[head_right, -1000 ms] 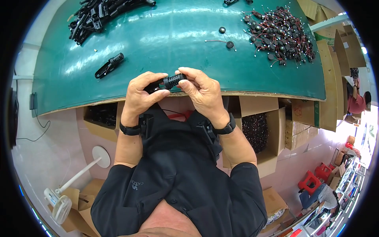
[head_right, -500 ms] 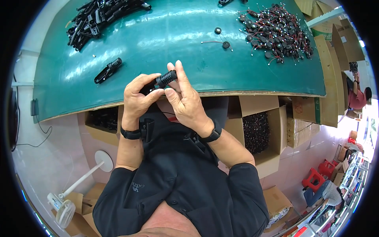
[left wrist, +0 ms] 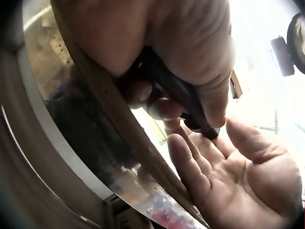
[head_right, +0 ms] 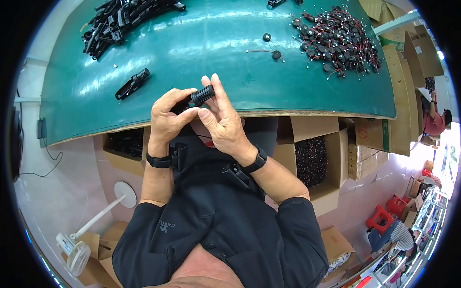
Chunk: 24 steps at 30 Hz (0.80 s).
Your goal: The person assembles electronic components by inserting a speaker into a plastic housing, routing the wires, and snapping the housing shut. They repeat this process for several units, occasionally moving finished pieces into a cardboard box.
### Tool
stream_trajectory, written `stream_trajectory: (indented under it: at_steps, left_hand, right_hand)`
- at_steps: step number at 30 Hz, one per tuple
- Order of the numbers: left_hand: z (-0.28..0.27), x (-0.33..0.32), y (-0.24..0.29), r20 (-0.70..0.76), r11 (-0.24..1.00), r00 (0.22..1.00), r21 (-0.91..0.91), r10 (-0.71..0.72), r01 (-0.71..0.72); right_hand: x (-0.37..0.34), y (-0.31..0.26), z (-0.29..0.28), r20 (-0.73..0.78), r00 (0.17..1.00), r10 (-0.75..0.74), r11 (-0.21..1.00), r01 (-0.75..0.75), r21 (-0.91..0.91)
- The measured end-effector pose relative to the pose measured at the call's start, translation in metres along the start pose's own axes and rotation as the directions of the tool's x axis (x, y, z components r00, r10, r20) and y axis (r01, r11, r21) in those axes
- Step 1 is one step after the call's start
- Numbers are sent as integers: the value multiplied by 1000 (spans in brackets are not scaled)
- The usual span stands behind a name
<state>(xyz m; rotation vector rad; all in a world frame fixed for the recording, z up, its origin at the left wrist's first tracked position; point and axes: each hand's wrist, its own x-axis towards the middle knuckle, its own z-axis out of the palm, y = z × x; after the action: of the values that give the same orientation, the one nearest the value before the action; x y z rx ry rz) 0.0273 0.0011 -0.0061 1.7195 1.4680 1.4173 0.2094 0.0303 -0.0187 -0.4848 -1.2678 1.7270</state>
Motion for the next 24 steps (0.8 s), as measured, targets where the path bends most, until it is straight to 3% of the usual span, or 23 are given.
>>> stream_trajectory:
  at_steps: [3, 11, 24]
  left_hand:
    - [1, 0, -1, -9, 1000, 1000, -7, 24, -24]
    - [4, -1, -1, 53, 997, 997, 46, 57, -59]
    - [3, -1, -1, 69, 995, 993, 16, 99, -101]
  right_hand:
    - [-1, -5, -10, 42, 996, 76, 996, -74, -53]
    - [14, -16, -24, 111, 988, 107, 972, -81, -221]
    - [15, -7, -19, 132, 988, 83, 994, -74, -76]
